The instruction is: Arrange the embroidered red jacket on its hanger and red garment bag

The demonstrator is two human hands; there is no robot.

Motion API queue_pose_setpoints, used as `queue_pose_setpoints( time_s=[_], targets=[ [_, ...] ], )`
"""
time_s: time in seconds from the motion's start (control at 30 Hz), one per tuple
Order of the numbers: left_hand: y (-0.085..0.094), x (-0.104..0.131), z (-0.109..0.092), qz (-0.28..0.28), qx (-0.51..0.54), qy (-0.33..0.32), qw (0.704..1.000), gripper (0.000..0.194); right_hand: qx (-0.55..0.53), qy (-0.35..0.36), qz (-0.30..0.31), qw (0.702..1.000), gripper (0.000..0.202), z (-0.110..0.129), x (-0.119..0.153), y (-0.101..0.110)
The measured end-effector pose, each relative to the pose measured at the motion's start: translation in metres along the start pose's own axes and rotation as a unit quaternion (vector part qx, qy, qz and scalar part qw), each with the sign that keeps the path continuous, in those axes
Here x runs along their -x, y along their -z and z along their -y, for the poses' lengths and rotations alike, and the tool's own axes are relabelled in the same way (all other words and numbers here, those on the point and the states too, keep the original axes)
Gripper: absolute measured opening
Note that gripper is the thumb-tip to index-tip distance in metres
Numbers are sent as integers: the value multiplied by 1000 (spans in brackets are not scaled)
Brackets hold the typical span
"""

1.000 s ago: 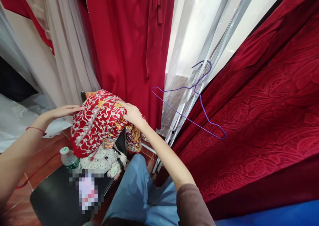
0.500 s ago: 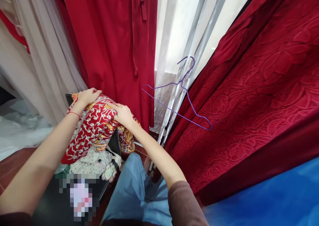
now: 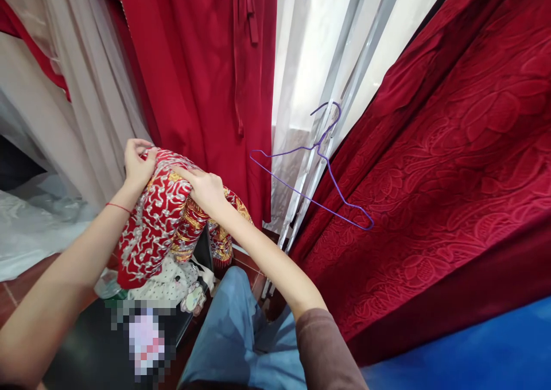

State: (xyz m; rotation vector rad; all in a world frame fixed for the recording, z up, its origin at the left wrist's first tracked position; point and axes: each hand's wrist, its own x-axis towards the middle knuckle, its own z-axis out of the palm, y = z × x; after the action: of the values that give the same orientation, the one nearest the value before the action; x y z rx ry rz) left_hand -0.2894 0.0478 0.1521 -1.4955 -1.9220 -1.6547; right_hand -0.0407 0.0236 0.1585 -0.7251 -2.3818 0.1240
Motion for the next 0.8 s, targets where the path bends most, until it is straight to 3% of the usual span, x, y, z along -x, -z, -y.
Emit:
queue_pose_setpoints(
  time_s=[0.1, 0.2, 0.33, 0.63, 0.8],
  targets=[
    [-3, 12, 10, -20, 46, 4, 999, 20, -2, 34, 2, 999, 64, 0, 5, -14],
    [-11, 29, 19, 5, 55, 36, 998, 18, 24, 29, 8, 999, 65, -11, 19, -38],
    [-17, 40, 24, -6, 47, 33, 998, 18, 58, 28, -15, 998, 63, -23, 32, -59],
    [-6, 38, 44, 43, 134, -5, 990, 32, 98, 33, 13, 995, 63, -17, 36, -46],
    [16, 47, 57, 14, 170, 22, 985, 42, 98, 30, 33, 994, 65, -16, 36, -40]
  ],
)
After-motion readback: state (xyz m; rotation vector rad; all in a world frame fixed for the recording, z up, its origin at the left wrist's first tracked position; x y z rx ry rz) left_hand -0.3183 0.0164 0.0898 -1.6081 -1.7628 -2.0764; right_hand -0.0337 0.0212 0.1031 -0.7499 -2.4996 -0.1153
